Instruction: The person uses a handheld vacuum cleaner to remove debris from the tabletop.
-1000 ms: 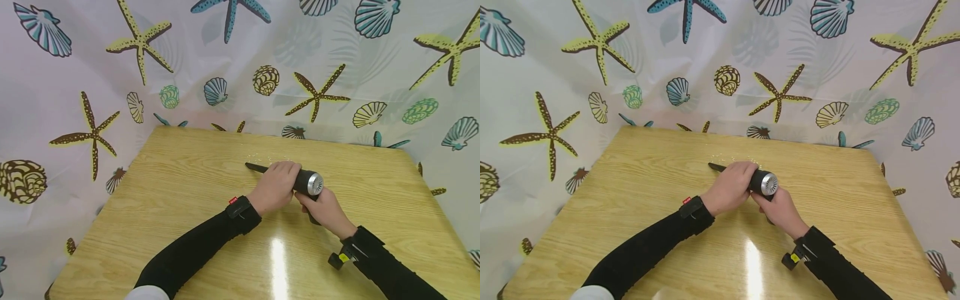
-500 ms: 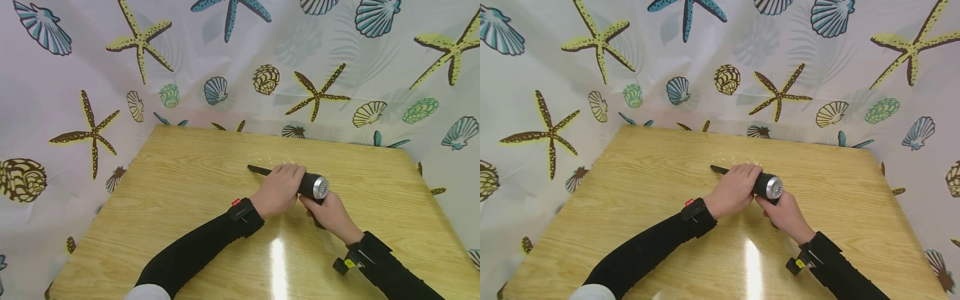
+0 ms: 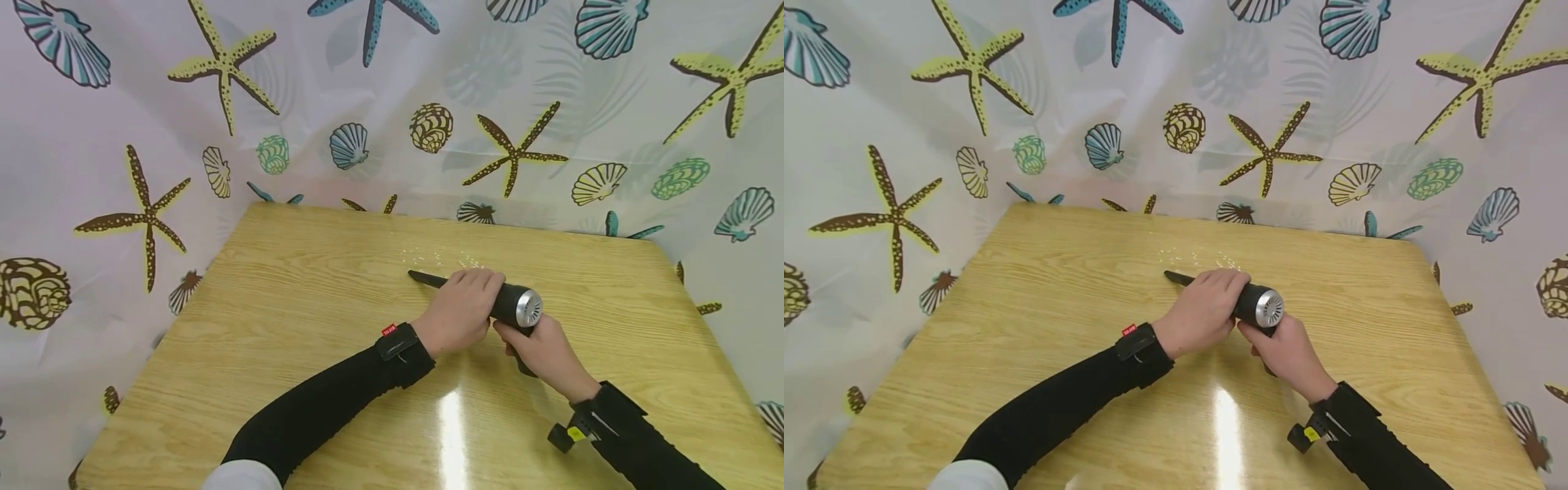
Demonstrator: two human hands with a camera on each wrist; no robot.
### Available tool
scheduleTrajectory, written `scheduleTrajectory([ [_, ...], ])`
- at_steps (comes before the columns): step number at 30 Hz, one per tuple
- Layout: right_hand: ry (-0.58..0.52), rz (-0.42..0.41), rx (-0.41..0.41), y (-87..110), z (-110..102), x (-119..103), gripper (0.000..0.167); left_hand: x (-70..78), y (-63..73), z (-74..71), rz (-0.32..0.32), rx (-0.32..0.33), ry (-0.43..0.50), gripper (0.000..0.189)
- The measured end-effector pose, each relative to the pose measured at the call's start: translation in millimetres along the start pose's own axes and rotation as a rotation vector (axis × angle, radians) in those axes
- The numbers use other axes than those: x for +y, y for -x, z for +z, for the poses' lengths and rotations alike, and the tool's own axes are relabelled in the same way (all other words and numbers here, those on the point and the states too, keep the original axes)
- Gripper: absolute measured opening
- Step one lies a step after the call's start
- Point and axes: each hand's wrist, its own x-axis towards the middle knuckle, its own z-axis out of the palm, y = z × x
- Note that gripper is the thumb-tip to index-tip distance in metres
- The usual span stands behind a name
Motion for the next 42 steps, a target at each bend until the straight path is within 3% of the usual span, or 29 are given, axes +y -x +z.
scheduleTrajectory([
  [21,0.0,0.013,0.005,12.7,-5.3,1.4,0.044,10.0,-0.7,-3.2,0.033,0.007,-0.002,0.047],
  [42,-0.016,0.027,-0.017,25.2,-18.7,1.7,0.045,29.4,-4.0,0.4,0.004,0.025,0.032,0.047],
])
